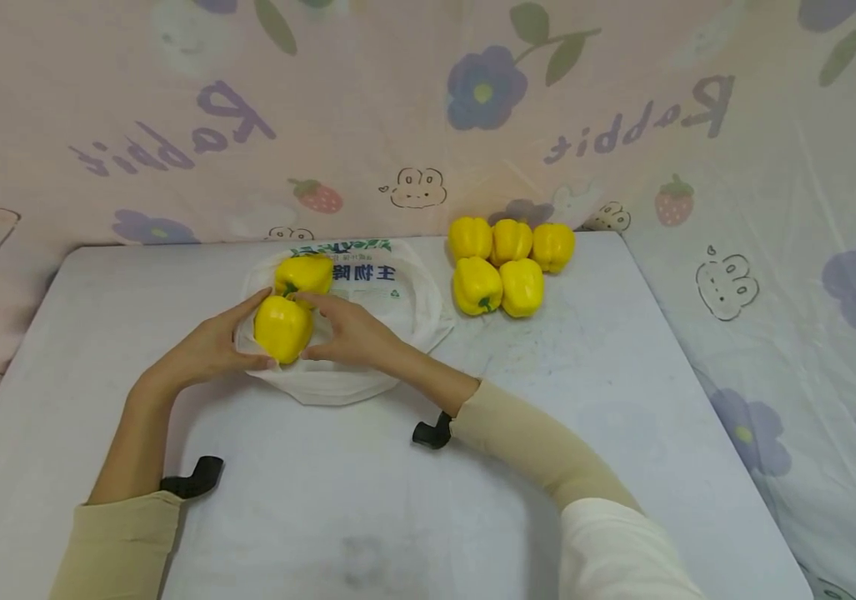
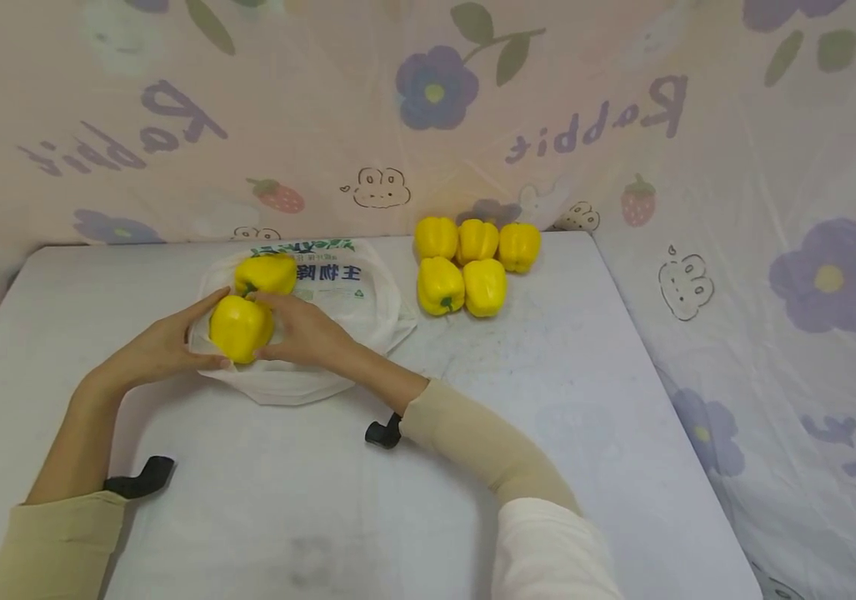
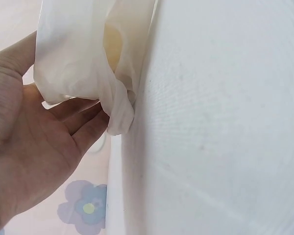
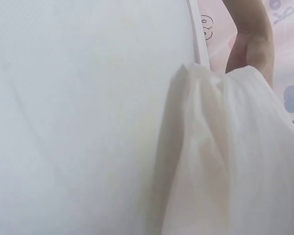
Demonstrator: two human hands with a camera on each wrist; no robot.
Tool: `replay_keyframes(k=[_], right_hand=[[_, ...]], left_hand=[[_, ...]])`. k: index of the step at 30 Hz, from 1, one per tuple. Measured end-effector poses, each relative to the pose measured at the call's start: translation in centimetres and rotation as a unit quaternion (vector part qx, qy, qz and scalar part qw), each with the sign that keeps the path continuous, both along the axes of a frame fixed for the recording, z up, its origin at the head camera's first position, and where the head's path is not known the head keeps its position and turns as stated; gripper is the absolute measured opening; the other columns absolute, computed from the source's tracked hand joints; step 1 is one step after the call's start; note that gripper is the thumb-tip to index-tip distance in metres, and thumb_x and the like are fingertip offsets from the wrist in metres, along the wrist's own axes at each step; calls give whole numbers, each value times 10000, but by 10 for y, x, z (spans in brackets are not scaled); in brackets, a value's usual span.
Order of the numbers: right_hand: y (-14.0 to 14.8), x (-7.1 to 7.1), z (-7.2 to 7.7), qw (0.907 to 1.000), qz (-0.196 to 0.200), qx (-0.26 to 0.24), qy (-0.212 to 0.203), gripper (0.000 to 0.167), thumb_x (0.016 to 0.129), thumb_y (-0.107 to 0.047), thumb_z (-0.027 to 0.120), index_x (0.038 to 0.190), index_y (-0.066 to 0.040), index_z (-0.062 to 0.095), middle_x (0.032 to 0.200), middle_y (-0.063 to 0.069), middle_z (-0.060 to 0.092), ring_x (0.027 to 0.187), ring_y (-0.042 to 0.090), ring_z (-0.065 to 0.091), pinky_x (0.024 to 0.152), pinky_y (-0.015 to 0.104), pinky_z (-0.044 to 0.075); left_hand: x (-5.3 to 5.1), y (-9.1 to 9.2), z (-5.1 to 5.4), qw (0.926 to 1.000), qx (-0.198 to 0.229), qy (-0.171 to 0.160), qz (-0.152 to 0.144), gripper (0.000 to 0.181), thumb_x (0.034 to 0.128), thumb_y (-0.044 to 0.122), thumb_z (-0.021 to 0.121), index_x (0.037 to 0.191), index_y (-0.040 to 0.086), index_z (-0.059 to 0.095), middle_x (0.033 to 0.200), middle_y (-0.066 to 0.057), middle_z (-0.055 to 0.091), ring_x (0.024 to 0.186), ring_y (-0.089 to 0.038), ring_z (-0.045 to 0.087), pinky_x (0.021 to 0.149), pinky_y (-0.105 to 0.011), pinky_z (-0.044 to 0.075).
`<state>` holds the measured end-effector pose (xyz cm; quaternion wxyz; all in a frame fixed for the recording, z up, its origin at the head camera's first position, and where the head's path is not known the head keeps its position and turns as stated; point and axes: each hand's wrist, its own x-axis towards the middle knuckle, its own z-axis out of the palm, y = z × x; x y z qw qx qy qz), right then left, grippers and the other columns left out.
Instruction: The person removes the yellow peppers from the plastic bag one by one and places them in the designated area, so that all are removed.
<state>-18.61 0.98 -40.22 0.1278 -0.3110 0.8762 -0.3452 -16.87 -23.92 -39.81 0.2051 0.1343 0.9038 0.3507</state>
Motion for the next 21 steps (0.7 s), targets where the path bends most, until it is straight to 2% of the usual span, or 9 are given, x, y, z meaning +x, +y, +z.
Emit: replay_keyframes(k=[4, 8, 15, 21], right_hand=[[-9, 2, -4, 9997, 73, 228, 53, 887, 838, -295, 817, 1563, -171, 321, 1554, -1, 410, 1407, 138, 392, 1152, 237, 298], [-15, 6, -6, 9995, 21, 301, 126, 922, 837, -284, 820, 1576, -161, 283, 1568, -3, 388, 1416, 132, 377, 1159, 228, 276], [-23, 6, -11, 9975, -208, 602, 310, 962, 832, -350, 816, 1588, -190, 245, 1554, 6, 410, 1385, 156, 419, 1150, 262, 318], [-30, 4, -17, 9984, -379, 378, 180, 1004, 775, -362, 860, 1570, -194, 269, 1507, 40, 449, 1329, 157, 457, 1120, 260, 356]], left_hand=[[-1, 1, -1, 10000, 42, -64, 46, 1127, 795, 385, 837, 1611, 285, 66, 1608, -253, 198, 1442, -520, 186, 1071, -759, 190], [-1, 1, -2, 9999, 49, -114, 53, 1138, 789, 356, 846, 1611, 283, 62, 1610, -251, 192, 1442, -521, 184, 1070, -763, 183], [-2, 1, -3, 9999, 9, -148, 4, 1162, 776, 365, 855, 1610, 293, 50, 1616, -243, 178, 1438, -528, 187, 1057, -777, 182], [0, -1, -4, 9995, 230, -228, -3, 1163, 776, 278, 861, 1612, 278, 52, 1630, -220, 151, 1453, -511, 162, 1062, -776, 169]])
